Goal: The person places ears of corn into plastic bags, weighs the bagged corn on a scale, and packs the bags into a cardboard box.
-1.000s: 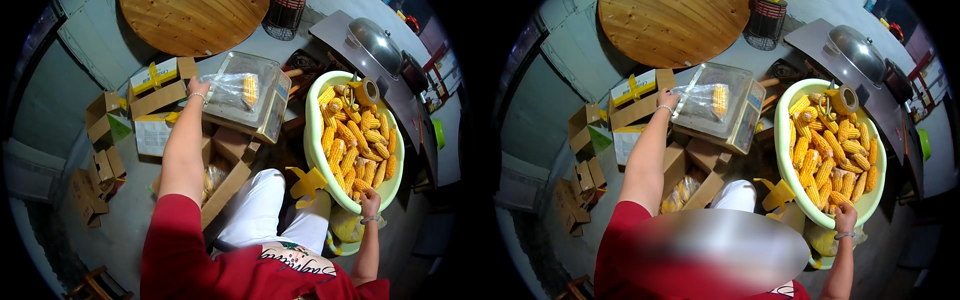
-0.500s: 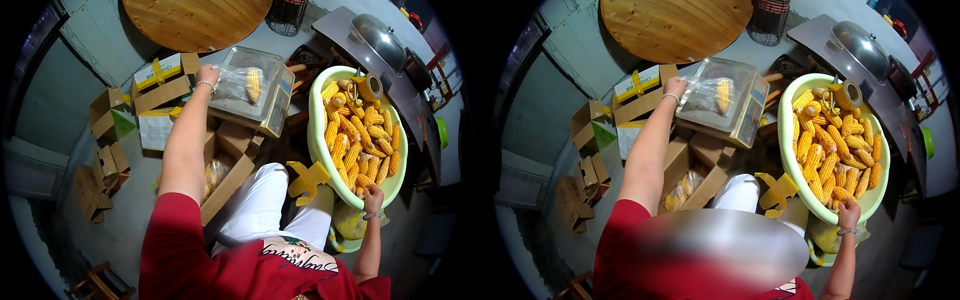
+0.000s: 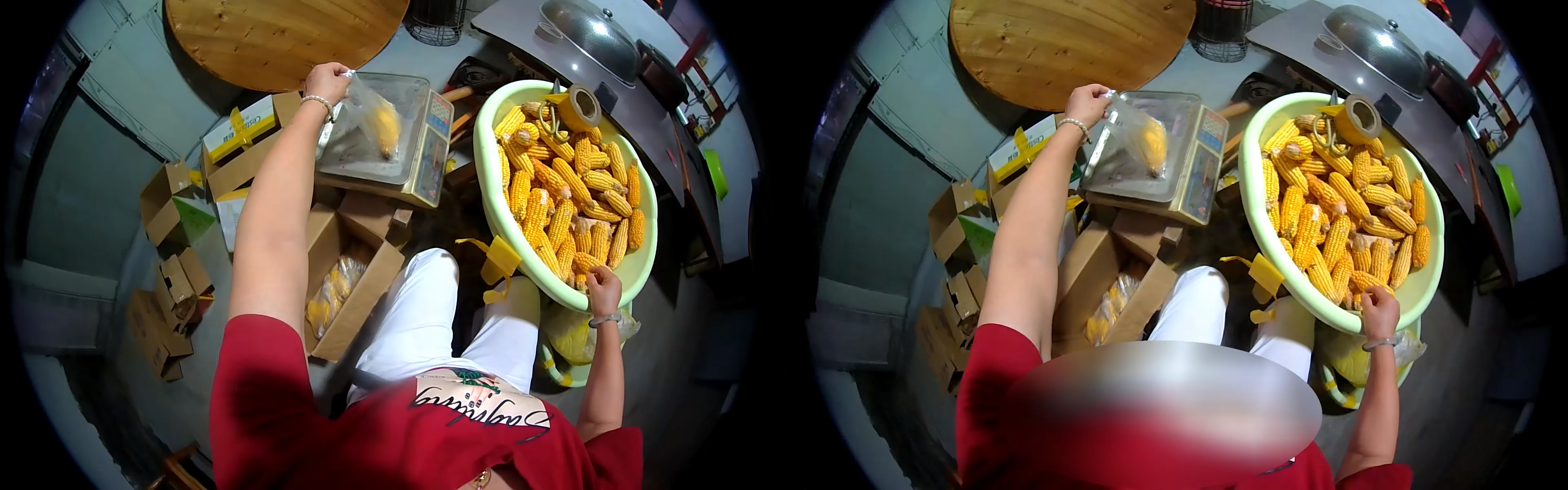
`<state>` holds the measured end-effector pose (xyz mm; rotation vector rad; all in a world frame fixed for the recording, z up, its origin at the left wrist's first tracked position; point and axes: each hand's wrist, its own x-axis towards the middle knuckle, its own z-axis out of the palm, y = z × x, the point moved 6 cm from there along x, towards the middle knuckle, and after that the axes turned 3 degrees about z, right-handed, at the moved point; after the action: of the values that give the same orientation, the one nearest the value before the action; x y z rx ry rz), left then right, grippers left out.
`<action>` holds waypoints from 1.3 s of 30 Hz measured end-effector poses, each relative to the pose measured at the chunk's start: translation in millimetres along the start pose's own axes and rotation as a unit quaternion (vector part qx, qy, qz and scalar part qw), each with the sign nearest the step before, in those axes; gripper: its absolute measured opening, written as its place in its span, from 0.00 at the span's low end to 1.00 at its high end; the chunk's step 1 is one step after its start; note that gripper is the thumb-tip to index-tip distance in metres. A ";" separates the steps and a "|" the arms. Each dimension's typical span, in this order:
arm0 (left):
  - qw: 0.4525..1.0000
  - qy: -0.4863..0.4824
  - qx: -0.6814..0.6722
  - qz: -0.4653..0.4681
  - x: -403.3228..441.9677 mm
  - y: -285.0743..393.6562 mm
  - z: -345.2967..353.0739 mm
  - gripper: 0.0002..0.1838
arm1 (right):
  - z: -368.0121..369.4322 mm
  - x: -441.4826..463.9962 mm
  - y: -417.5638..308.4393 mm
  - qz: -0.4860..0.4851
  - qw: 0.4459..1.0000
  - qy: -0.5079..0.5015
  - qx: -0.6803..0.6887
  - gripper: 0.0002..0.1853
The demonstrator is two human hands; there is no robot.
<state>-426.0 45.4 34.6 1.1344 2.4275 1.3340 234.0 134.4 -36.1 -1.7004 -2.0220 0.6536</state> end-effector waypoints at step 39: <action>0.803 -0.447 -0.282 0.276 -181.0 346.4 174.4 0.07 | -15.4 -9.7 -18.8 -0.041 0.994 0.018 -0.098 0.10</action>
<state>-30.3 149.0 160.4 1.7782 0.9756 1.1007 229.8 123.5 -12.7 -1.7118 -2.1777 0.4043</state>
